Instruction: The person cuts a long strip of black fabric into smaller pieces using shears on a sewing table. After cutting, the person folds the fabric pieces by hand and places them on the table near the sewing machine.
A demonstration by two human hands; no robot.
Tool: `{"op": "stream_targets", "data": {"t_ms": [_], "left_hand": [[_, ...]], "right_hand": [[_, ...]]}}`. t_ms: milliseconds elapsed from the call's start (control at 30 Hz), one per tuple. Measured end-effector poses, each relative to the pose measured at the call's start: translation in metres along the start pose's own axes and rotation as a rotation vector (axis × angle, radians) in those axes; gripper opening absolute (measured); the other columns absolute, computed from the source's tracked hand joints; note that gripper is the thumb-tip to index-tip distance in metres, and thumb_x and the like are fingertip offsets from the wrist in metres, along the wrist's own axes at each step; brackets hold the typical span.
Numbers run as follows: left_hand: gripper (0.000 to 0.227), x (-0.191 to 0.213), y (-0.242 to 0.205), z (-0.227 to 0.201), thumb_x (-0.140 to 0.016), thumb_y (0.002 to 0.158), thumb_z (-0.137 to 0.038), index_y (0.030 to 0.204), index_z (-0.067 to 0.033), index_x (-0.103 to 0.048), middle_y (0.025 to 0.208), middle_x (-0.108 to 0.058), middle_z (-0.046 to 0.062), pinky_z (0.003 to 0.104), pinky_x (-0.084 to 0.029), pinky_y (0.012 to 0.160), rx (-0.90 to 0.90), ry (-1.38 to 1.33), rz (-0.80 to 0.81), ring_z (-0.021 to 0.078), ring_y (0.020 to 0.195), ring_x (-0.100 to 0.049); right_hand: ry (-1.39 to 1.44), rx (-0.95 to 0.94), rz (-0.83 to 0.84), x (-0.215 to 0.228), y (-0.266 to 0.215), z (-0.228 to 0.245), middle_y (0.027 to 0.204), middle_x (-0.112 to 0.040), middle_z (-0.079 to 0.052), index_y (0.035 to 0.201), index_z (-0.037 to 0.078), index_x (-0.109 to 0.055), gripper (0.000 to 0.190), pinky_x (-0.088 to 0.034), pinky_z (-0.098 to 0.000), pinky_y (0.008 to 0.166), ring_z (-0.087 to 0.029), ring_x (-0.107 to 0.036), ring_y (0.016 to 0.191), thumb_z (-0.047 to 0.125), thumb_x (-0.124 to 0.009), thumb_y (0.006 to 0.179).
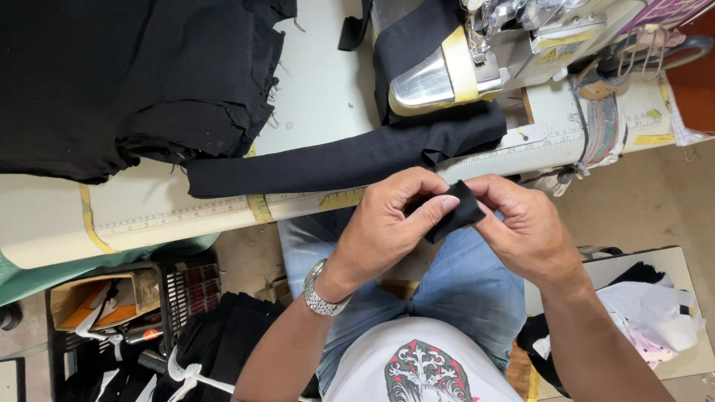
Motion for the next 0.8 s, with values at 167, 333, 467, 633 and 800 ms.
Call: {"op": "stream_targets", "data": {"t_ms": [167,333,467,633,800], "left_hand": [[0.008,0.003,-0.001,-0.001,-0.070,0.097,-0.014,0.104,-0.0090,-0.069,0.080,-0.065,0.006,0.029,-0.054,0.071,0.086,-0.011,0.018,0.0097,0.080,-0.060],[0.006,0.005,-0.004,0.000,-0.071,0.096,-0.014,0.099,-0.0092,-0.069,0.077,-0.065,0.005,0.028,-0.053,0.068,0.103,-0.027,0.025,0.0088,0.077,-0.059],[0.008,0.004,-0.004,0.002,-0.071,0.095,-0.015,0.099,-0.0094,-0.067,0.079,-0.064,0.005,0.029,-0.055,0.072,0.119,0.006,0.019,0.0092,0.081,-0.060],[0.020,0.002,-0.003,0.014,-0.077,0.090,-0.021,0.105,-0.0117,-0.066,0.096,-0.068,0.007,0.034,-0.052,0.094,0.085,0.046,-0.027,0.0159,0.100,-0.066],[0.032,-0.010,0.009,0.045,-0.072,0.098,-0.017,0.124,-0.0085,-0.056,0.100,-0.067,-0.001,0.023,-0.053,0.092,0.096,-0.283,0.005,0.0029,0.096,-0.062]], "right_hand": [[-0.008,0.066,-0.011,0.000,0.002,0.002,0.062,-0.065,-0.007,0.105,0.008,-0.078,0.014,-0.054,-0.0317,0.067,-0.008,-0.054,0.065,0.006,-0.067,0.097],[-0.002,0.078,-0.001,-0.003,0.002,-0.002,0.063,-0.065,-0.003,0.104,0.010,-0.079,0.014,-0.054,-0.0301,0.067,-0.006,-0.054,0.066,0.007,-0.068,0.097],[-0.002,0.098,0.029,-0.002,0.003,0.012,0.059,-0.060,-0.005,0.100,0.010,-0.078,0.015,-0.053,-0.0313,0.064,-0.008,-0.051,0.063,0.006,-0.064,0.098],[0.063,0.066,0.030,-0.003,-0.003,0.009,0.059,-0.059,-0.006,0.100,0.010,-0.079,0.019,-0.053,-0.0310,0.063,-0.010,-0.051,0.063,0.012,-0.061,0.098],[0.114,0.023,-0.147,-0.005,0.006,-0.001,0.058,-0.064,-0.003,0.098,0.011,-0.080,0.016,-0.052,-0.0287,0.063,-0.008,-0.053,0.061,0.014,-0.064,0.098]]}}
Point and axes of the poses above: each hand's wrist, its own y-axis towards the middle knuckle, its own x-axis out of the back of the hand, z = x × y, the point moved 1 cm from there along y, towards the middle knuckle
